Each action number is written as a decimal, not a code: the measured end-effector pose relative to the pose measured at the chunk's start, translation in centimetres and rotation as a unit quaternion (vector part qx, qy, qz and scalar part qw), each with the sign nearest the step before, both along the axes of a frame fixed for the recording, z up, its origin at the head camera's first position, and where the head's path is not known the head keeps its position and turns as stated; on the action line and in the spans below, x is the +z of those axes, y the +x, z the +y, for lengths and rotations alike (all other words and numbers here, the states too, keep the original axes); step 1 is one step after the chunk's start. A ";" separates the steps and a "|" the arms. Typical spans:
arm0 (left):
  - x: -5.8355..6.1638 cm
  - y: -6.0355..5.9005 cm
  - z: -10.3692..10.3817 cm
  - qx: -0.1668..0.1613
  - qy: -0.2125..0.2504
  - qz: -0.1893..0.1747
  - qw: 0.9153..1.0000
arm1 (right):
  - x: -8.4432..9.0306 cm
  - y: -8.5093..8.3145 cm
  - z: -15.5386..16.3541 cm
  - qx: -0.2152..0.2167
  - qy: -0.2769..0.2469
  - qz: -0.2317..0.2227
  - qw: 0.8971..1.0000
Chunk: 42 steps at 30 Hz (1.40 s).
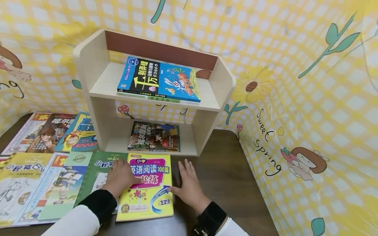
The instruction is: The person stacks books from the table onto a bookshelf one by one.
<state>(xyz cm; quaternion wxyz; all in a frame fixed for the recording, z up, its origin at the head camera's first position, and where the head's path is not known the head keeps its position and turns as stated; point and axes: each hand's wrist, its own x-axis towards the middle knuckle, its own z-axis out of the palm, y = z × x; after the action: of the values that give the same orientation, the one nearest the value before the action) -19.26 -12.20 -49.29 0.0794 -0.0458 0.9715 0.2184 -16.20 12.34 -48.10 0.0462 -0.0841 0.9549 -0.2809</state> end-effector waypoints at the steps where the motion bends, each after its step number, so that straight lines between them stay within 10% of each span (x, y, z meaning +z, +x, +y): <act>1: 0.1 0.0 0.1 0.004 0.001 0.001 1.000 | 0.0 0.1 0.0 -0.003 -0.001 -0.001 1.000; 17: 0.7 -0.5 1.7 0.051 0.013 -0.053 0.997 | -0.5 1.5 0.7 -0.004 -0.022 0.008 1.000; 25: 0.8 0.0 1.2 0.067 0.095 -0.088 0.989 | -1.1 1.9 1.2 -0.018 -0.044 -0.016 0.999; 42: 1.3 2.4 2.1 0.010 0.295 0.016 0.955 | -2.6 1.0 1.0 -0.055 -0.195 -0.067 0.977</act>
<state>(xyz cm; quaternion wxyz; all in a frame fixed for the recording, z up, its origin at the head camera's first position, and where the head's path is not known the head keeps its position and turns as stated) -16.87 -10.13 -48.00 0.0719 -0.0269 0.8644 0.4969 -15.23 13.31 -50.72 0.0775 -0.0195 0.8796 -0.4690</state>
